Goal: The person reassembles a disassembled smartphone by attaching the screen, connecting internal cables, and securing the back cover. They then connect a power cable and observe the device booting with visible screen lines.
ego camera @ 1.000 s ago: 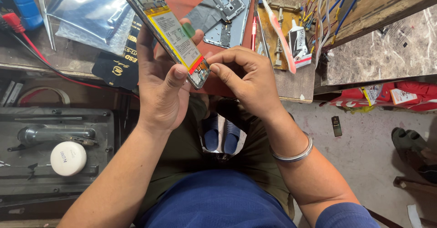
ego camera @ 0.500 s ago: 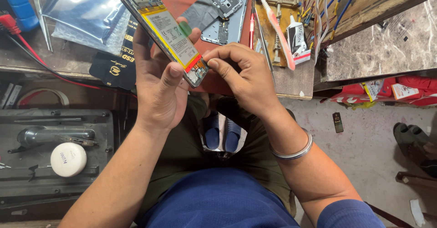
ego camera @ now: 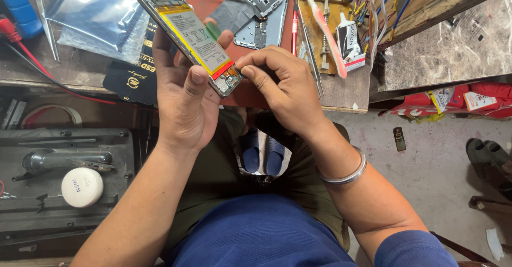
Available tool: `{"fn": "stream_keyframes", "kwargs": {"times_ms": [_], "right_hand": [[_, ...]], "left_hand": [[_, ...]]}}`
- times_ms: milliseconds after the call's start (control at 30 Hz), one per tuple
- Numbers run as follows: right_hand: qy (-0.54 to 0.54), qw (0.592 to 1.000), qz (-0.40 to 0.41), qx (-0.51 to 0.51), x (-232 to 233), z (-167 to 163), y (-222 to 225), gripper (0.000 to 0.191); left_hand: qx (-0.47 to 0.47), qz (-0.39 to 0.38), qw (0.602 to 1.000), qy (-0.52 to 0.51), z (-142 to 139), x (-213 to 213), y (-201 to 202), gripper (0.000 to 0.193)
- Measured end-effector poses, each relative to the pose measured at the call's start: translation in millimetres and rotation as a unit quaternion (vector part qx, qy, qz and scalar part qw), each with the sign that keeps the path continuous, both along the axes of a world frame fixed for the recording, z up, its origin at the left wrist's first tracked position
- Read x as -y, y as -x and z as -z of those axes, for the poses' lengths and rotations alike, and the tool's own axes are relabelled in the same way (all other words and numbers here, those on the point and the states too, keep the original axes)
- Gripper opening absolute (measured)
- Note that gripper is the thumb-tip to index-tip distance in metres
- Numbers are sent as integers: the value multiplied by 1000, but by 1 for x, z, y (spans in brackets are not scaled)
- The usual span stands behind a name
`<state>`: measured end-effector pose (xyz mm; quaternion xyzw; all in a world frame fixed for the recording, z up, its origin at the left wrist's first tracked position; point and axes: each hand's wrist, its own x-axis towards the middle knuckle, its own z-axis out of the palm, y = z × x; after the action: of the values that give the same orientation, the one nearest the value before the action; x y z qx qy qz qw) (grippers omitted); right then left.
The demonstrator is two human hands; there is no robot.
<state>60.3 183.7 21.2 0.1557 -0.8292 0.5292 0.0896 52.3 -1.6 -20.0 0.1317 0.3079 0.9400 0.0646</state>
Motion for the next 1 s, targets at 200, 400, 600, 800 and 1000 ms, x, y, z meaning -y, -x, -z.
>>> {"fn": "stream_keyframes", "kwargs": {"times_ms": [200,400,600,800,1000], "right_hand": [[-9,1000,-1,-18,1,-2,-1,10],[-15,999,-10,-38,2,-2,-1,9],[-38,997,1,-74,5,0,-1,11],[-44,995,1,-92,8,1,-1,12],[-36,995,-11,-97,7,0,-5,14]], "left_hand": [[-2,-4,1000,12,-1,1,0,94],[0,-9,1000,14,0,0,-1,94],[2,-9,1000,4,1,1,0,87],[15,1,1000,-9,0,3,3,88],[26,14,999,-16,-5,4,1,84]]}}
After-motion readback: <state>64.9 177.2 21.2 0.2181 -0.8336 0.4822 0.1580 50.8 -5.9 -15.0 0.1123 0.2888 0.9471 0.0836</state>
